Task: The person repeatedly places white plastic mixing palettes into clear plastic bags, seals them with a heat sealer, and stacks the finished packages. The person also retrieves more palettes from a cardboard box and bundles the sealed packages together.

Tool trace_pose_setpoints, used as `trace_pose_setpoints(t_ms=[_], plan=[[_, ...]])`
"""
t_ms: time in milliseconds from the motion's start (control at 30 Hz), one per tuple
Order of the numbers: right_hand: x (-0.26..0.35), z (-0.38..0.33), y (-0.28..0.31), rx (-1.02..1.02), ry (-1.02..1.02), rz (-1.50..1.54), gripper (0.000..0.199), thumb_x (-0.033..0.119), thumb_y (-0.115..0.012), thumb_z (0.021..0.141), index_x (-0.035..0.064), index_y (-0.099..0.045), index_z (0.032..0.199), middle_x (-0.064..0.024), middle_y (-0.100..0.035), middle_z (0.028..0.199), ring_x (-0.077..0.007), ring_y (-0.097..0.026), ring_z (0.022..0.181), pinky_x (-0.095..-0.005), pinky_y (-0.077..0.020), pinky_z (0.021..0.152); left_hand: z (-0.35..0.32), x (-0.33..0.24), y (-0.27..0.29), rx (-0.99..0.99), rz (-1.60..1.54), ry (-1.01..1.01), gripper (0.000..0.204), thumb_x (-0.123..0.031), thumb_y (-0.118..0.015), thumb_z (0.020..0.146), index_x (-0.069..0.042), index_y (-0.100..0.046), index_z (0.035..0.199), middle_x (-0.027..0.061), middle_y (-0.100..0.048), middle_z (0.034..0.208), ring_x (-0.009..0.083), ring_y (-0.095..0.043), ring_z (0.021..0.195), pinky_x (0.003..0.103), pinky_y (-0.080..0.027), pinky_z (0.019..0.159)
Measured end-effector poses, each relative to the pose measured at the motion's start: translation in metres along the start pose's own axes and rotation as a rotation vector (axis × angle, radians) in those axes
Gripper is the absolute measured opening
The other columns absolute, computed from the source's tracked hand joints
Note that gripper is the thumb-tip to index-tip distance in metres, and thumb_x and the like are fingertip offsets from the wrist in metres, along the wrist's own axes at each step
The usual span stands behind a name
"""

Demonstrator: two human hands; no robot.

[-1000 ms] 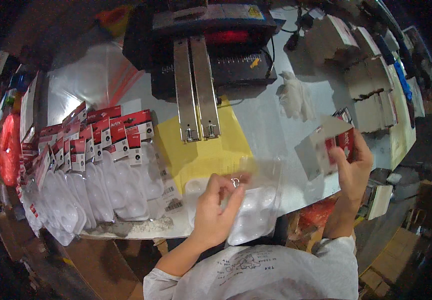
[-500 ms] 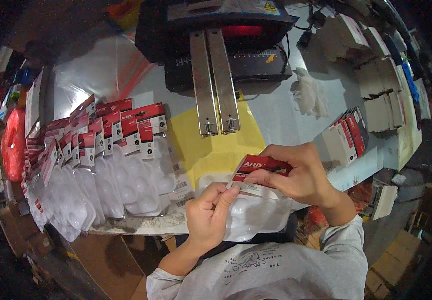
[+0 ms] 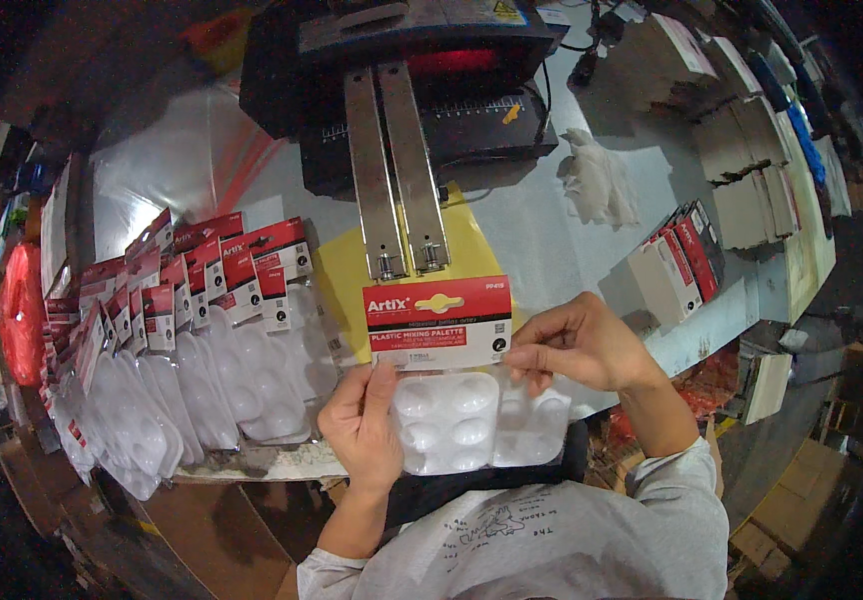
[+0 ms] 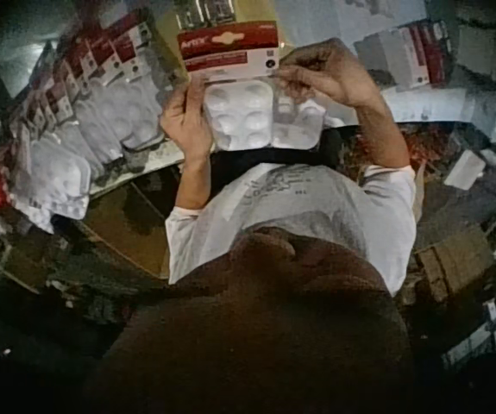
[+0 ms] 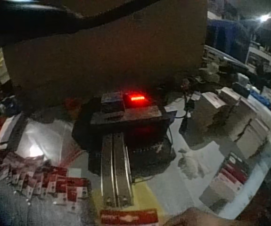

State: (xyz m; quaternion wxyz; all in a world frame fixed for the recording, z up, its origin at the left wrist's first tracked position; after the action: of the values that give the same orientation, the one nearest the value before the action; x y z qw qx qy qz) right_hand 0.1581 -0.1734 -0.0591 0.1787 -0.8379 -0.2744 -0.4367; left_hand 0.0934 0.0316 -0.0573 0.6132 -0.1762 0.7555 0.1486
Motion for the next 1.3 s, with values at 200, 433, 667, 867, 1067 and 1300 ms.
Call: trace_pose_setpoints(t_ms=[200, 433, 667, 867, 1067, 1300], plan=[[-0.009, 0.017, -0.016, -0.008, -0.027, 0.19, 0.018, 0.014, -0.06, 0.084, -0.0035, -0.064, 0.084, -0.0061, -0.063, 0.071, -0.0107, -0.06, 0.06, -0.0236, -0.0499, 0.057, 0.009, 0.0, -0.003, 0.078, 0.242, 0.055, 0.02, -0.019, -0.049, 0.092, -0.002, -0.053, 0.081, -0.0029, -0.051, 0.075, 0.0059, -0.041, 0.072, 0.021, -0.035, 0.066], [0.006, 0.06, 0.005, -0.223, 0.137, 0.364, 0.015, 0.009, -0.056, 0.084, -0.0048, -0.062, 0.086, -0.0102, -0.062, 0.075, -0.0133, -0.059, 0.06, -0.0251, -0.0492, 0.058, 0.06, 0.0, -0.012, -0.021, 0.24, -0.098, 0.021, -0.018, -0.043, 0.093, 0.0, -0.05, 0.083, 0.0034, -0.049, 0.069, 0.009, -0.042, 0.067, 0.023, -0.037, 0.063], [0.008, 0.054, 0.011, -0.292, 0.192, 0.067, 0.014, 0.005, -0.053, 0.084, -0.004, -0.063, 0.088, -0.0102, -0.064, 0.079, -0.0151, -0.061, 0.065, -0.0265, -0.0504, 0.063, 0.061, 0.004, -0.011, 0.019, 0.333, -0.032, 0.022, -0.019, -0.046, 0.092, 0.001, -0.052, 0.084, 0.0061, -0.056, 0.072, 0.0122, -0.048, 0.068, 0.028, -0.039, 0.064], [0.045, -0.081, 0.138, -1.228, 0.362, -0.66, 0.043, 0.004, -0.06, 0.08, -0.0015, -0.049, 0.122, -0.0144, -0.054, 0.117, -0.0227, -0.055, 0.102, -0.0292, -0.0401, 0.092, 0.016, -0.024, 0.081, -0.078, 0.529, 0.172, 0.025, -0.021, -0.051, 0.089, 0.002, -0.06, 0.095, 0.0095, -0.063, 0.083, 0.0167, -0.056, 0.081, 0.03, -0.044, 0.075], [-0.046, -0.12, 0.239, -1.041, 0.006, -0.564, 0.083, 0.021, -0.078, 0.066, -0.0053, -0.034, 0.131, -0.0224, -0.045, 0.129, -0.025, -0.048, 0.116, -0.0325, -0.0401, 0.094, 0.047, -0.183, 0.249, -0.618, 0.728, -0.276, 0.032, -0.026, -0.054, 0.089, 0.004, -0.055, 0.101, 0.0081, -0.055, 0.097, 0.0161, -0.053, 0.085, 0.027, -0.043, 0.078], [-0.034, -0.114, 0.22, -0.995, 0.273, -0.516, 0.091, 0.019, -0.081, 0.063, -0.004, -0.03, 0.135, -0.0174, -0.046, 0.13, -0.0183, -0.054, 0.107, -0.0285, -0.0426, 0.09, 0.004, -0.04, 0.021, -0.02, 1.486, -0.45, 0.049, -0.03, -0.069, 0.071, 0.0, -0.052, 0.105, 0.0176, -0.045, 0.113, 0.0355, -0.043, 0.109, 0.045, -0.033, 0.093]])
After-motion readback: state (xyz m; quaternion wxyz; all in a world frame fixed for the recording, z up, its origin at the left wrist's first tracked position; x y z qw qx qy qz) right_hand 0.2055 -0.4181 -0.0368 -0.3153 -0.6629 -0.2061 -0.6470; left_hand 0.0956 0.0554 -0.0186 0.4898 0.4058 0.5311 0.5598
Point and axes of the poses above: each hand's wrist, its own z-axis towards the middle knuckle, its own y-axis out of the back of the hand, x = y × z, the point moved 10 cm from there along z, towards the middle knuckle
